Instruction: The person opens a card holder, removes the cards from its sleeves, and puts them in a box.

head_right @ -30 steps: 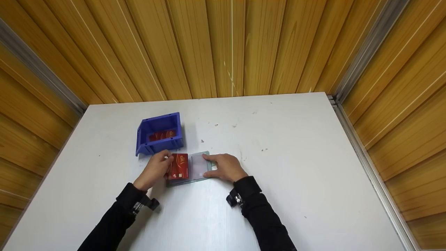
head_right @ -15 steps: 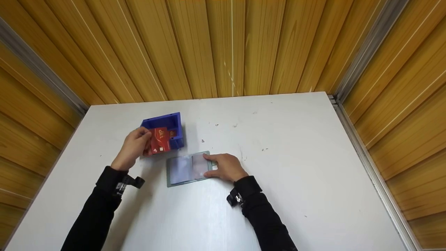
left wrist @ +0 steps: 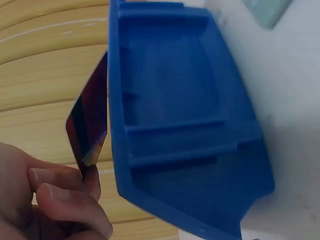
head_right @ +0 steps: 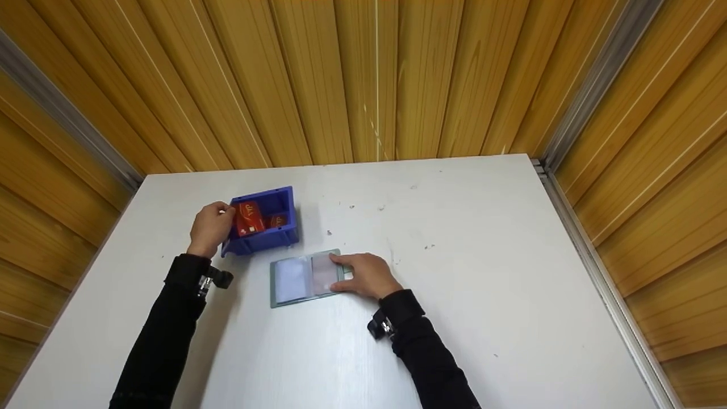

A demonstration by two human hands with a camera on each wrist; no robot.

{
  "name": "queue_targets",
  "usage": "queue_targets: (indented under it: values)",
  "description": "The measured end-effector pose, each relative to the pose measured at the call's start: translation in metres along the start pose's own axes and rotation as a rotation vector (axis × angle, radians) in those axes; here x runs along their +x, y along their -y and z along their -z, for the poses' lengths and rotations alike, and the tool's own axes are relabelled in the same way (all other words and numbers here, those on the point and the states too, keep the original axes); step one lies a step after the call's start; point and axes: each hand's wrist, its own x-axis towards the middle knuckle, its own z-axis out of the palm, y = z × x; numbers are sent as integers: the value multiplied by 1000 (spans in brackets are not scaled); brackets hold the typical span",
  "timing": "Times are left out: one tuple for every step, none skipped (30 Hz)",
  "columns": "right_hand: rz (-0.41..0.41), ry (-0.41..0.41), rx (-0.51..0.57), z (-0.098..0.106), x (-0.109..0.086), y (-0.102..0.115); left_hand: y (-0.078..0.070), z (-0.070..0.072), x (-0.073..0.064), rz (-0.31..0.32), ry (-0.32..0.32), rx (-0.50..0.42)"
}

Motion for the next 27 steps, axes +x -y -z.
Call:
queue_targets:
  values:
    - [2, 1, 1, 0, 0, 0, 1, -1, 2, 2, -5, 9]
    - [4, 2, 3, 0, 0, 0, 2, -1, 4, 4, -10, 15]
    - [7, 1, -1, 0, 0, 0, 3, -2, 5, 6, -14, 21]
    - [8, 1, -1, 0, 0, 0, 4, -2, 6, 9, -15, 25]
    - [10, 0, -2, 0, 0, 0, 6, -3, 7, 11, -14, 28]
    - [10, 1, -3, 0, 0, 0, 6, -3, 8, 11, -10, 31]
    - [11, 0, -4, 0, 0, -1, 7, -4, 8, 10, -8, 33]
    - [13, -2, -7, 0, 0, -1, 8, -4, 9, 7, -6, 38]
    - [16, -4, -9, 0, -1, -1, 9, -5, 10, 5, -3, 40]
    - [16, -5, -4, 0, -1, 0, 9, -6, 10, 4, 1, 43]
    - [15, -5, -3, 0, -1, 0, 10, -7, 11, 0, 2, 50]
    - [16, -5, -2, 0, -1, 0, 11, -8, 12, -1, 4, 60]
    - [17, -4, 0, 0, -1, 0, 11, -9, 13, 1, 6, 73]
    - [20, -3, 3, 0, -1, -1, 11, -11, 14, 4, 10, 90]
    - [21, -2, 6, 0, -1, -1, 11, -12, 15, 7, 17, 108]
    - [21, -1, 6, 0, -1, -1, 11, -14, 16, 10, 24, 128]
    - [21, -1, 3, 0, -1, -1, 11, -15, 16, 11, 36, 149]
    - [22, -2, 4, 0, -1, -1, 11, -17, 17, 15, 50, 166]
    - [19, -4, 5, 0, -1, -1, 11, -18, 17, 13, 64, 187]
    - [16, -7, 5, 1, -1, -2, 11, -19, 18, 11, 80, 210]
    - [12, -9, 3, 1, -1, -2, 11, -20, 18, 9, 95, 231]
    - [11, -11, 2, 1, -1, -2, 11, -21, 19, 9, 108, 250]
    - [11, -9, 3, 1, -1, -2, 11, -22, 19, 11, 119, 269]
    - [14, -13, 0, 1, -1, -1, 11, -22, 19, 14, 127, 288]
    - [16, -12, -1, 1, -1, -1, 12, -23, 19, 16, 130, 308]
    - [18, -9, -1, 1, -1, -1, 12, -23, 19, 19, 133, 320]
    - [20, -6, 0, 1, -1, -1, 12, -24, 20, 22, 137, 326]
